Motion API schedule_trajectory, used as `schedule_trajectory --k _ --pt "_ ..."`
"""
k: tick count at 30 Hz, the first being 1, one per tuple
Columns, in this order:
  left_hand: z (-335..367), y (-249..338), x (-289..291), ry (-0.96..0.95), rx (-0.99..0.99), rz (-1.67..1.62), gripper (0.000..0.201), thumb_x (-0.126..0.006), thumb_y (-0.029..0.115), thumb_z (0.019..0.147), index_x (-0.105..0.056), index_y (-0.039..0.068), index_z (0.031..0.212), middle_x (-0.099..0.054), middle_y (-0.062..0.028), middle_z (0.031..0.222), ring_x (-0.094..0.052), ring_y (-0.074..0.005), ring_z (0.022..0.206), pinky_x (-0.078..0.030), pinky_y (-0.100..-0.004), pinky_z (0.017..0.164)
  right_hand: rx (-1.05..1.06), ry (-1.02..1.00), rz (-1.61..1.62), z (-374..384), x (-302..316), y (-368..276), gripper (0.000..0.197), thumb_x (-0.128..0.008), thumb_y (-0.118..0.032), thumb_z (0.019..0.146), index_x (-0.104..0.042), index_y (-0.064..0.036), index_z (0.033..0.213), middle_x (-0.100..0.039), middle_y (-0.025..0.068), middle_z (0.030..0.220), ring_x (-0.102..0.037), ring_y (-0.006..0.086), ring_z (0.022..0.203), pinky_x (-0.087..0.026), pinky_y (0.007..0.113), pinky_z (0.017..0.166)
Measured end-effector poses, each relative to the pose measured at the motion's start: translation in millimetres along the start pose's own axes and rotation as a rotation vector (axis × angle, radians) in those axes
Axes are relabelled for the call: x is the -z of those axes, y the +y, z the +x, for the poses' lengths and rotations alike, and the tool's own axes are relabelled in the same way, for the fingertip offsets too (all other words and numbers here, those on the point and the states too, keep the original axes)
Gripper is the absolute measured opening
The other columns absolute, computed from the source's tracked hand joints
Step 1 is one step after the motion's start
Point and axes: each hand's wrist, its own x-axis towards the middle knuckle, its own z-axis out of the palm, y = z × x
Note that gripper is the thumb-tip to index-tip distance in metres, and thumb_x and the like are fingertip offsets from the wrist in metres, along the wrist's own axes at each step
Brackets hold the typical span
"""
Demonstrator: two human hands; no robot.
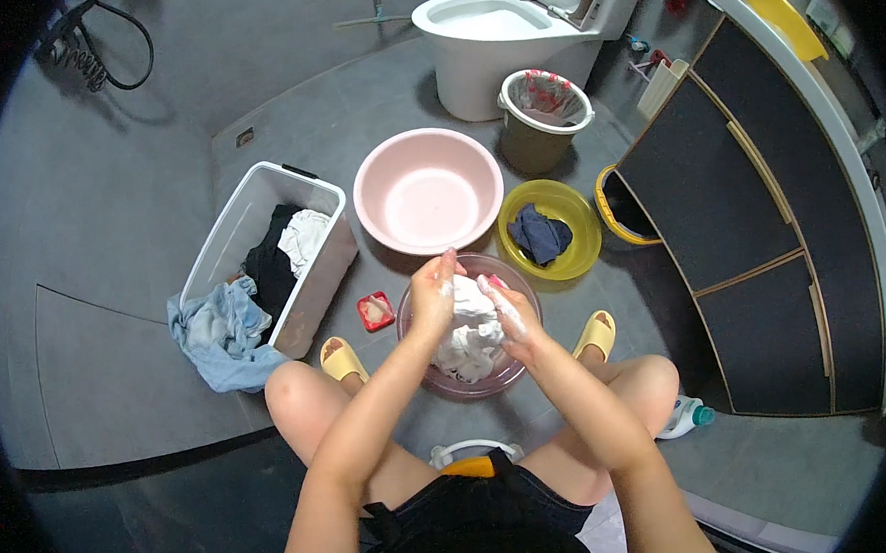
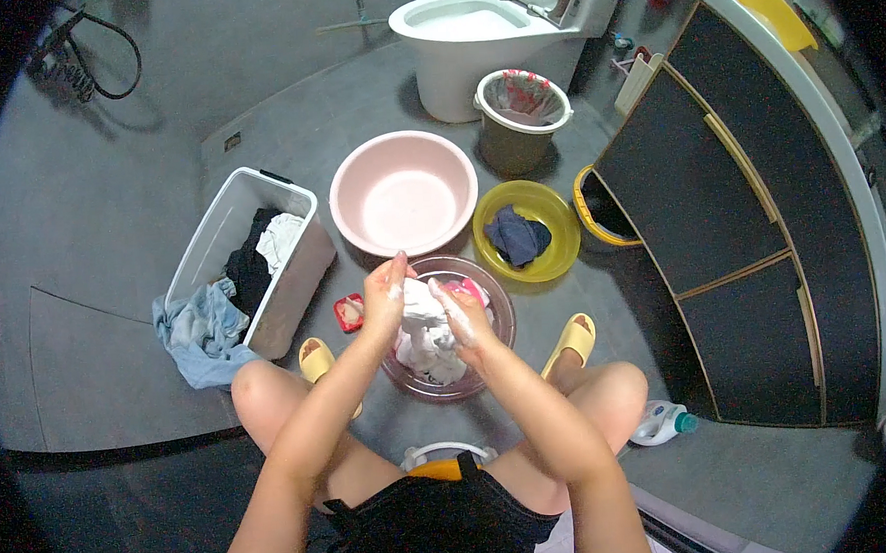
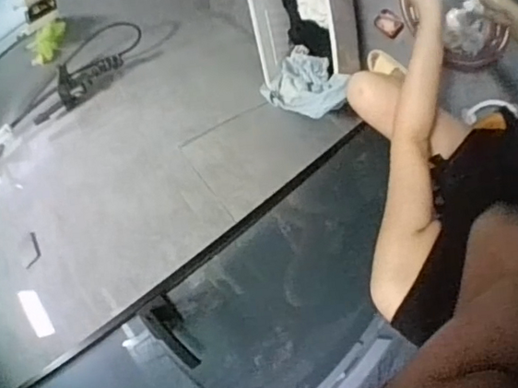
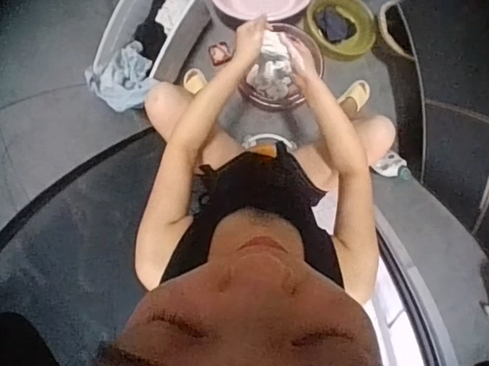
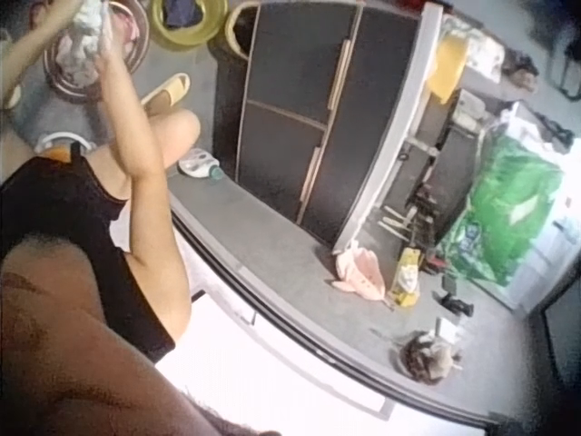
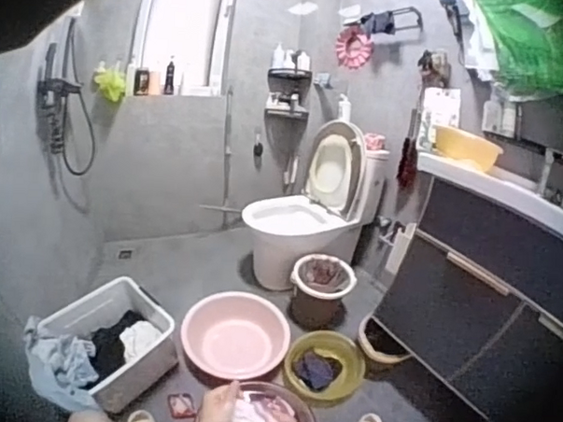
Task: The person hand-washes laundry by applying soap and scrubbing clothes in a basin, then takes additional clothing from a storage bin and scrubs it in the basin.
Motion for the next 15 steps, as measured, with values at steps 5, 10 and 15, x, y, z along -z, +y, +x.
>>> schedule_trajectory --k 5,10,15 --pt "-45.7 6.8 -26.7 -0.18 -0.987 0.482 0.029 -0.062 0.018 0.074 -0.049 0.004 0.051 -0.047 -0.0118 0.05 -0.047 -0.0265 0.043 -0.036 -0.0345 0.041 0.111 -0.176 0.653 0.6 13.4 37.3 0.02 -0.049 -0.026 0.084 -0.058 -0.0088 0.081 -0.056 0.0002 0.07 -0.054 0.0098 0.063 -0.042 0.025 0.048" --pt "-31.7 7.1 -18.4 0.025 -0.876 0.621 0.022 -0.062 0.01 0.071 -0.052 0.005 0.052 -0.048 -0.0104 0.05 -0.047 -0.0249 0.042 -0.036 -0.0341 0.041 -0.084 0.054 0.058 -2.7 -2.0 20.3 0.017 -0.045 -0.023 0.084 -0.054 -0.0115 0.077 -0.052 -0.0016 0.067 -0.052 0.0105 0.06 -0.042 0.025 0.049" --pt "-6.4 -0.2 -8.0 -0.008 -0.828 0.567 0.03 -0.058 0.017 0.079 -0.051 0.002 0.053 -0.046 -0.0118 0.048 -0.043 -0.0237 0.04 -0.033 -0.034 0.04 -0.094 -0.122 0.175 5.0 9.5 23.1 0.023 -0.052 -0.028 0.083 -0.057 -0.0068 0.089 -0.058 0.0021 0.081 -0.056 0.011 0.068 -0.045 0.025 0.055"
